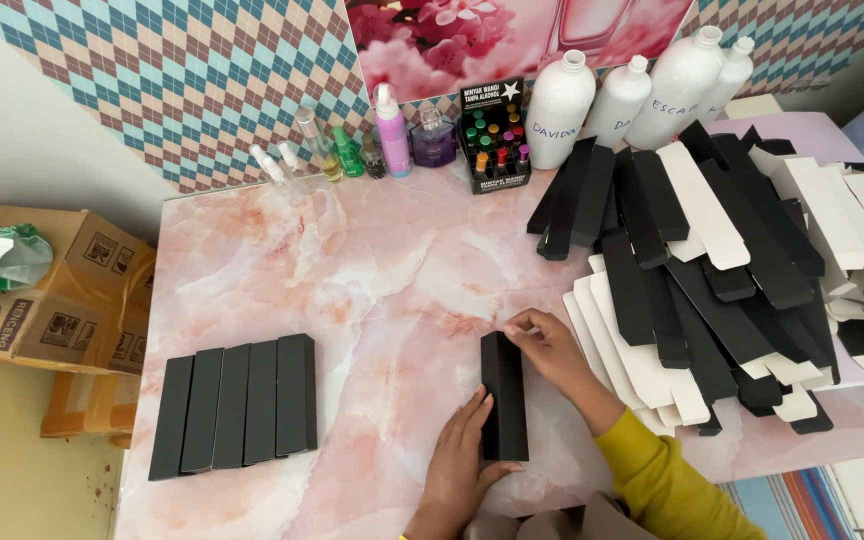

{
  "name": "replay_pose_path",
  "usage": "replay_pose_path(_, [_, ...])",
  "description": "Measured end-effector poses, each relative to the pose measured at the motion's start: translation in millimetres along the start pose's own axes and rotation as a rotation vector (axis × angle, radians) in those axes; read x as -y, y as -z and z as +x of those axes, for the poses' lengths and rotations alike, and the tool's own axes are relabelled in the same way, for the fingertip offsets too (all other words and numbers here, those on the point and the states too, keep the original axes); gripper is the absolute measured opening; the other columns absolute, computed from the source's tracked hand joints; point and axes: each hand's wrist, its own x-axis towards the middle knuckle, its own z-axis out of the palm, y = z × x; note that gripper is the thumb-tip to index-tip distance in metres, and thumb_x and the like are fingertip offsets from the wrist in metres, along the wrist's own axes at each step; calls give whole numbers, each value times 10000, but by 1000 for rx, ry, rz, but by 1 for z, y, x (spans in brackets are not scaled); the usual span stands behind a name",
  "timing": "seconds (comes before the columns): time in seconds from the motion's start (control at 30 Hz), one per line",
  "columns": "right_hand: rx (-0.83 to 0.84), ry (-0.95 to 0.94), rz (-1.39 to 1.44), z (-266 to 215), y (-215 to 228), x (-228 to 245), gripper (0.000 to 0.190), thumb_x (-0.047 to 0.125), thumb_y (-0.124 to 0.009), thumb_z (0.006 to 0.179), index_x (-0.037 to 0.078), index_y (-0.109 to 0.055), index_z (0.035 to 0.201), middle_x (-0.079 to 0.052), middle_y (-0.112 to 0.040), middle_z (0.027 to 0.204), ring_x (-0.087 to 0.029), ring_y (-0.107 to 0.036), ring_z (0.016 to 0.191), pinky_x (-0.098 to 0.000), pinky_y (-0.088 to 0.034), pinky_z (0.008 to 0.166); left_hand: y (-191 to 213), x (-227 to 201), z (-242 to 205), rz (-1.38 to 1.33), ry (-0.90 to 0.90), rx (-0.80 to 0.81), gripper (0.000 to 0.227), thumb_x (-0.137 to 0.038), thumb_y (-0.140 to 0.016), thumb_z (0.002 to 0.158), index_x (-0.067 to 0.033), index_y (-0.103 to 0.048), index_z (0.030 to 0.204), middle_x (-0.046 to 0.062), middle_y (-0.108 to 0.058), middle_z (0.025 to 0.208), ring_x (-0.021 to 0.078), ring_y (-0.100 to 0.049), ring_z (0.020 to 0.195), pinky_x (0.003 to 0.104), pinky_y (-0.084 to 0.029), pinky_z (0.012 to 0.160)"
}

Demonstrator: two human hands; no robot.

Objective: Folding flat-packed black cardboard boxes into their final assembled shape on a workspace table.

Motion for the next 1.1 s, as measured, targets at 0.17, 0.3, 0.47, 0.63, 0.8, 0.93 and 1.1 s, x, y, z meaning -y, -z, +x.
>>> replay_pose_path(0.17, [101,141,-121,-13,12,-18,573,394,-870,697,182,-693,1199,11,-702,1279,-163,-649,1206,-350,-461,1046,-13,11,-2,130,107,153,1107,-613,-771,866,-74,-168,1622,165,-265,1681,343,-262,1546,493,-290,1199])
replay_pose_path(0.3, [298,332,-282,-33,13,-31,1180,579,-965,534,188,-445,1519,-109,-404,1556,-296,-362,1469,-473,-284,1203,-23,21,-7,194,54,132,1196,-648,-793,847,-62,-108,1634,202,-241,1685,358,-264,1547,502,-302,1191])
replay_pose_path(0.47, [275,284,-240,-42,5,-44,1181,485,-1014,537,184,-417,1510,-101,-308,1606,-291,-266,1522,-480,-254,1230,-23,24,-8,187,30,105,1224,-660,-800,828,-51,-105,1631,200,-260,1684,358,-299,1537,496,-310,1190])
replay_pose_path(0.63, [128,235,-141,-21,-4,-58,907,414,-1007,563,157,-561,1310,-58,-539,1373,-217,-546,1298,-365,-428,1098,-21,21,-4,206,-33,55,1235,-651,-832,809,-43,-132,1625,223,-327,1653,368,-354,1517,499,-321,1198])
replay_pose_path(0.8, [-3,98,3,2,-9,-56,448,354,-872,729,161,-588,1017,12,-673,1009,-137,-669,917,-286,-532,819,-6,8,6,220,-102,126,915,-582,-784,872,-297,-314,1603,232,-462,1565,414,-338,1510,532,-319,1137])
replay_pose_path(0.93, [-79,110,35,10,-15,-57,294,311,-787,866,156,-571,991,-5,-700,896,-141,-661,845,-296,-532,800,-3,4,8,215,-57,173,832,-614,-705,903,-283,-367,1587,213,-448,1574,395,-301,1519,527,-285,1145])
replay_pose_path(1.1, [-59,130,232,5,-3,-39,143,257,-654,997,130,-590,984,14,-636,839,-82,-589,791,-231,-440,775,6,-4,12,56,137,248,988,-618,-755,833,-121,-353,1586,253,-374,1601,341,-233,1546,484,-217,1197])
